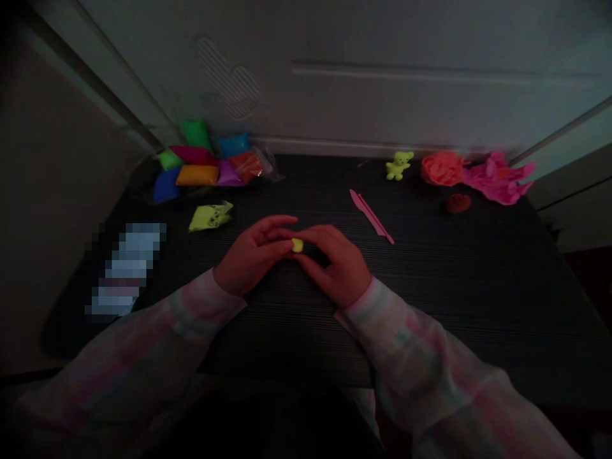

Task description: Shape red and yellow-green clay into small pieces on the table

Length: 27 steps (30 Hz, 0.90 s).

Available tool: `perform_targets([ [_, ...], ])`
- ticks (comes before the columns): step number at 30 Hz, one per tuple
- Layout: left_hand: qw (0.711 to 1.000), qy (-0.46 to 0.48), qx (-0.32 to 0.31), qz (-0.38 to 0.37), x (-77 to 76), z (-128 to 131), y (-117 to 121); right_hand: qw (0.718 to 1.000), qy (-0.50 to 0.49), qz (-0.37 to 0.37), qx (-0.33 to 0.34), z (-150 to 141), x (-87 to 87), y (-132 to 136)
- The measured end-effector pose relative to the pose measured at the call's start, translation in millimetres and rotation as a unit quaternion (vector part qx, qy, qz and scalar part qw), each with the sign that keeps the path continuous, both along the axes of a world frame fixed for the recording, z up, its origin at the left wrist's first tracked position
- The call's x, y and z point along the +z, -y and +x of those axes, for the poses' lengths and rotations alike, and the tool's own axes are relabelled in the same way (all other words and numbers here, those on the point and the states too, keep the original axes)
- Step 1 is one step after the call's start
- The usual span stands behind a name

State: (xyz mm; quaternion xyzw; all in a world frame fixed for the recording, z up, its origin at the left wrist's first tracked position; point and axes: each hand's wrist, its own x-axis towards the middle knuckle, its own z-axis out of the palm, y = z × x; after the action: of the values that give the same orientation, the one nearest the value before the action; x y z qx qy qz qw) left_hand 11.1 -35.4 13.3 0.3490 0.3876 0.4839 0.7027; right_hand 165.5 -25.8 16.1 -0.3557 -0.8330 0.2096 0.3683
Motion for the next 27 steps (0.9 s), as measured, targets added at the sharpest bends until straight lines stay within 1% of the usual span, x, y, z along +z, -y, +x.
perform_targets([
  [3,1.000,0.015,-0.018,-0.013,1.6,1.0,1.2,1.000,0.008,0.023,-0.004,-0.4,0.1,0.4],
  [8,0.999,0.018,-0.022,-0.017,2.1,1.1,2.4,0.999,-0.002,0.034,0.008,-0.6,-1.3,0.6],
  [14,1.000,-0.002,-0.021,-0.012,0.8,1.0,2.2,1.000,0.008,0.021,0.005,-1.9,0.2,1.1],
  [19,1.000,-0.012,-0.021,-0.014,0.5,1.0,2.1,1.000,0.006,0.024,-0.001,-0.7,-0.5,1.4],
  [27,0.999,-0.016,-0.028,-0.020,-0.6,0.0,1.9,1.000,-0.005,0.024,0.013,-0.1,0.3,1.4],
])
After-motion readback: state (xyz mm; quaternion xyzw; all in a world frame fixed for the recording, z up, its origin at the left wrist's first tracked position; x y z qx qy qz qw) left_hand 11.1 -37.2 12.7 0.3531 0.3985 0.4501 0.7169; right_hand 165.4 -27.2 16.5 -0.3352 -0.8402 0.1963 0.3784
